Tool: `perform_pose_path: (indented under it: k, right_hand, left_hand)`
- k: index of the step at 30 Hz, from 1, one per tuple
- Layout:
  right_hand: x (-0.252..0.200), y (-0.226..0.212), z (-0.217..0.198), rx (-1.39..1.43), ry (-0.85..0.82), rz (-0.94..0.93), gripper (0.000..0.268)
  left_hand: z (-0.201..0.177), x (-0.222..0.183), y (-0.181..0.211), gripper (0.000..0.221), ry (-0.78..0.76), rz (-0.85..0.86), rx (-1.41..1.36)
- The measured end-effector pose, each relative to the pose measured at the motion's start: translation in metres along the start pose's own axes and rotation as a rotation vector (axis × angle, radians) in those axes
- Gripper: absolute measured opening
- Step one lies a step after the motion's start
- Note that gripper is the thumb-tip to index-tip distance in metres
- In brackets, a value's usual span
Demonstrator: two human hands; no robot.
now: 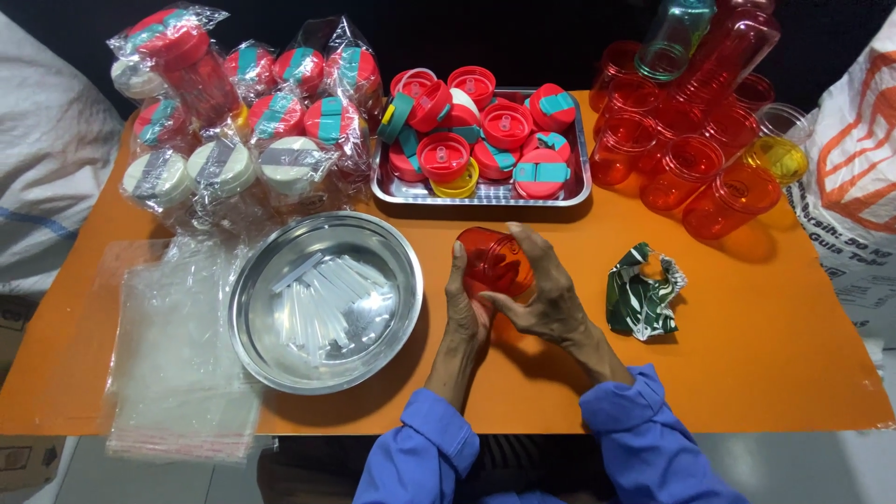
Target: Cleaning a plastic cup with a cloth and inserting a straw into a lid.
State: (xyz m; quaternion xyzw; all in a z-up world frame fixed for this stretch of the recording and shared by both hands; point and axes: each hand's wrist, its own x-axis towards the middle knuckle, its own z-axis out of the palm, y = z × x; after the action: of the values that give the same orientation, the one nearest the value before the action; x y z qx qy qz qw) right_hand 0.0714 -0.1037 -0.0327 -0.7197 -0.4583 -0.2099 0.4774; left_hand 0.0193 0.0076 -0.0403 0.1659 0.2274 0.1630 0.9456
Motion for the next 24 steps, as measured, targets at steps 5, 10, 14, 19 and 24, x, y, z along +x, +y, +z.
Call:
perform_pose_path:
  k: [5, 10, 14, 19, 24]
  right_hand:
    - [0.002, 0.0, -0.001, -0.017, 0.165, -0.002, 0.095]
    - [-0.001, 0.001, -0.002, -0.077, 0.25, 0.013, 0.1]
    - [0.004, 0.007, -0.019, -0.24, 0.277, 0.014, 0.086]
    - [-0.001, 0.02, -0.034, -0.299, 0.307, 0.119, 0.08]
    - [-0.001, 0.028, -0.033, -0.302, 0.323, 0.162, 0.084]
  left_hand:
    - [0.028, -0.03, 0.013, 0.06, -0.063, 0.006, 0.19]
    - [0.022, -0.026, 0.001, 0.059, -0.113, 0.078, 0.356]
    - [-0.033, 0.017, -0.021, 0.053, -0.145, 0.447, 0.912]
    - [-0.03, 0.01, -0.032, 0.052, -0.262, 0.708, 1.159]
    - [-0.026, 0.006, -0.033, 0.057, -0.403, 0.823, 1.373]
